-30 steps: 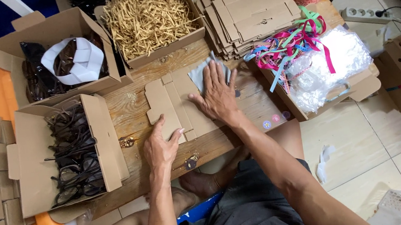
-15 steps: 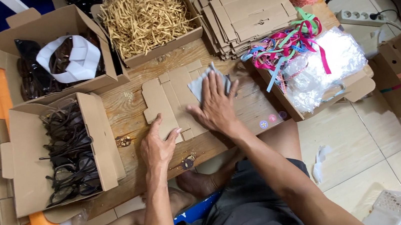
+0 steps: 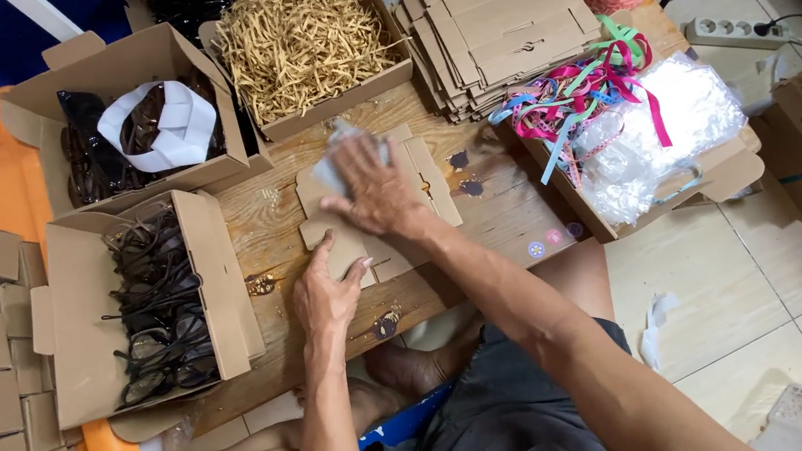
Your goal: The person smooths a flat cardboard piece with a cloth, folds the flaps to form a small box, and then fills it with shredded paper packing material. The workspace contains stacks of cardboard, boxes of sunglasses, and colorful ribbons.
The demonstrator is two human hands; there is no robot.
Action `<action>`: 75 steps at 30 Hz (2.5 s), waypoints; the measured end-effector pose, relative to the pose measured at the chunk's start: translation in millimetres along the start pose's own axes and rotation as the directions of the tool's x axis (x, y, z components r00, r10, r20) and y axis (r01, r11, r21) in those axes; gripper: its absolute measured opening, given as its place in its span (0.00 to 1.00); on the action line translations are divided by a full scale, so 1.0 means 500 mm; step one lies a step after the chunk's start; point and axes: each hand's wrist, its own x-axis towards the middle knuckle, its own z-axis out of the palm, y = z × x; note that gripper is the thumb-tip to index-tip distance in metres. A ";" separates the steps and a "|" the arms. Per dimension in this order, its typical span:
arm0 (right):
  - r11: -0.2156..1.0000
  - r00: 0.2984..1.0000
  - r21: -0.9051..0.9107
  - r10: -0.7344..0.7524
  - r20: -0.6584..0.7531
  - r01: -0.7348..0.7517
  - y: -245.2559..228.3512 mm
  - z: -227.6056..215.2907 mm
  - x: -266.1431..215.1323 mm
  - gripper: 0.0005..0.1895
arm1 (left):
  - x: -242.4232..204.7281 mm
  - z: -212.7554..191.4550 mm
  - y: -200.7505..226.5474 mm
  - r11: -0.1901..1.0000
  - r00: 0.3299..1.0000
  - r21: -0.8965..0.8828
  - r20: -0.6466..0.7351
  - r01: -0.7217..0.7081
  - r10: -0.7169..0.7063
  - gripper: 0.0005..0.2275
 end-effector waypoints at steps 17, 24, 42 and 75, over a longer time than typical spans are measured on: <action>0.978 0.977 -0.082 0.198 0.077 -0.192 0.110 -0.023 -0.138 0.52 | -0.010 0.004 0.005 1.000 0.998 0.009 -0.055 -0.024 0.025 0.31; 0.915 0.913 0.012 0.402 0.067 -0.404 0.145 -0.074 -0.280 0.52 | 0.018 0.065 -0.067 0.959 0.912 -0.213 -0.401 -0.187 0.088 0.39; 0.919 0.905 0.112 0.392 -0.167 -0.377 0.164 -0.047 -0.314 0.30 | 0.009 0.009 0.034 0.485 0.329 0.201 -0.515 -0.851 0.791 0.14; 0.994 0.993 0.060 -0.098 0.059 0.095 -0.051 0.018 -0.008 0.57 | -0.056 0.026 -0.062 0.714 0.674 0.256 -0.237 -0.652 0.700 0.13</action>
